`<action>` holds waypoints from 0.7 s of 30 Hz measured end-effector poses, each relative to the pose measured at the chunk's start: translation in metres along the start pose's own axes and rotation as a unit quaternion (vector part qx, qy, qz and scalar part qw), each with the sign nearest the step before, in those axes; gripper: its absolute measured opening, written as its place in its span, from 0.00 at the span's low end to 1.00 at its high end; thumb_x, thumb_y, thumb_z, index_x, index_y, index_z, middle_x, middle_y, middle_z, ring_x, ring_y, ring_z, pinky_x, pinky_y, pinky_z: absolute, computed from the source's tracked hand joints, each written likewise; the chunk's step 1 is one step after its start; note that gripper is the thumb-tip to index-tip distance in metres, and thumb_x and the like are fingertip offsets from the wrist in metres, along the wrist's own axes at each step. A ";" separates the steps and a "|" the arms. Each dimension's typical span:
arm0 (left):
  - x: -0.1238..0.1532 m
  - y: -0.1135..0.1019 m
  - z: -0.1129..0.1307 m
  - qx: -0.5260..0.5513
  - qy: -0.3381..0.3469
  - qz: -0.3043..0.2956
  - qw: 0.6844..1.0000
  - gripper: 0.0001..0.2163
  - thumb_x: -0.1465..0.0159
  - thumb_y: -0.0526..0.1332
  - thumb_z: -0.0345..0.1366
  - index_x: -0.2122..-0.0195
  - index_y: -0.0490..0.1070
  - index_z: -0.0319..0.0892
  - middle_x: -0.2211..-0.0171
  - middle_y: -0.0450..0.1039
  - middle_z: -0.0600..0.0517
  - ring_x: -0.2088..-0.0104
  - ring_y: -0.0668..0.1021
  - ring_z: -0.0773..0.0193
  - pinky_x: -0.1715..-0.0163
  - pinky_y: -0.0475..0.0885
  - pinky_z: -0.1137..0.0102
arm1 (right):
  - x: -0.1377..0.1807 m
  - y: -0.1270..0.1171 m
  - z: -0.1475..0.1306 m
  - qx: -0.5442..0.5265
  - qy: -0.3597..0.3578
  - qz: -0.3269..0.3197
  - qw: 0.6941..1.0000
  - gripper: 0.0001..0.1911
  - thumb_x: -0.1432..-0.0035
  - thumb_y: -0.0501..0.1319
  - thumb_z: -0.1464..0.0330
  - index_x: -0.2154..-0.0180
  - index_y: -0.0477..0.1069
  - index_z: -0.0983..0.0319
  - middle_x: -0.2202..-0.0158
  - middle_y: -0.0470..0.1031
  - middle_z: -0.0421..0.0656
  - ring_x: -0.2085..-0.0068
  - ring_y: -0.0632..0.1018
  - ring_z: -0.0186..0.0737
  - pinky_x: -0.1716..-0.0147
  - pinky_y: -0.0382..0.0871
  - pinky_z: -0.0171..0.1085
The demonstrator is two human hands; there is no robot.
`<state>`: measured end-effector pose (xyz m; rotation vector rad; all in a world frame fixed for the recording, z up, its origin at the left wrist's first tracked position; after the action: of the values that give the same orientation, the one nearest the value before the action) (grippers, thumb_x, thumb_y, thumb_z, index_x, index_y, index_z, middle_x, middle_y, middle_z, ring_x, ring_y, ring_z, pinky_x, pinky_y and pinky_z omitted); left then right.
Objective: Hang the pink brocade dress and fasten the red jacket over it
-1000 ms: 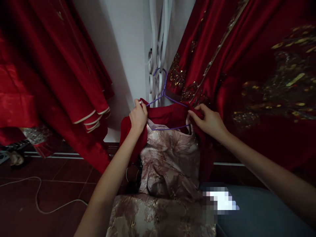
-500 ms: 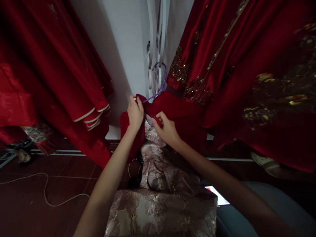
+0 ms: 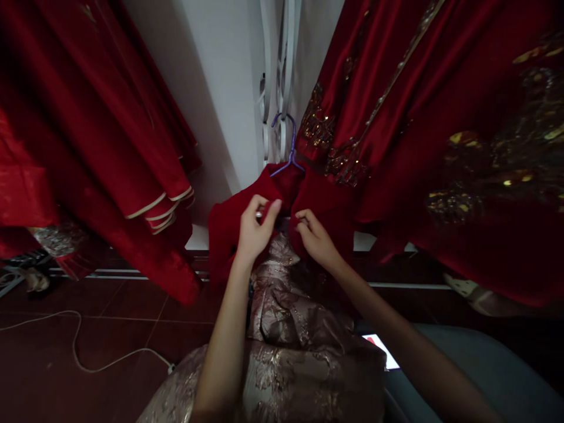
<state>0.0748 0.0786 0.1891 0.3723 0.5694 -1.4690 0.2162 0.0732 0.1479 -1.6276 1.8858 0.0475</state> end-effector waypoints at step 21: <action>0.060 0.017 -0.053 -0.016 -0.009 0.099 0.995 0.11 0.43 0.58 0.30 0.58 0.63 0.44 0.64 0.69 0.50 0.63 0.74 0.66 0.61 0.71 0.69 | 0.039 0.001 0.008 -0.099 -0.015 -0.005 0.995 0.12 0.47 0.58 0.68 0.59 0.65 0.56 0.59 0.69 0.43 0.58 0.72 0.37 0.63 0.71 0.35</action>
<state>0.0853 0.0606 0.1098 0.3789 0.5263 -1.2710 0.2182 0.0424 0.1224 -1.7558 1.9007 0.2608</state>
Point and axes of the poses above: each hand's wrist, its own x-axis away from the middle knuckle, its own y-axis out of the palm, z = x × y, the point moved 7 cm from there along -x, towards the middle knuckle
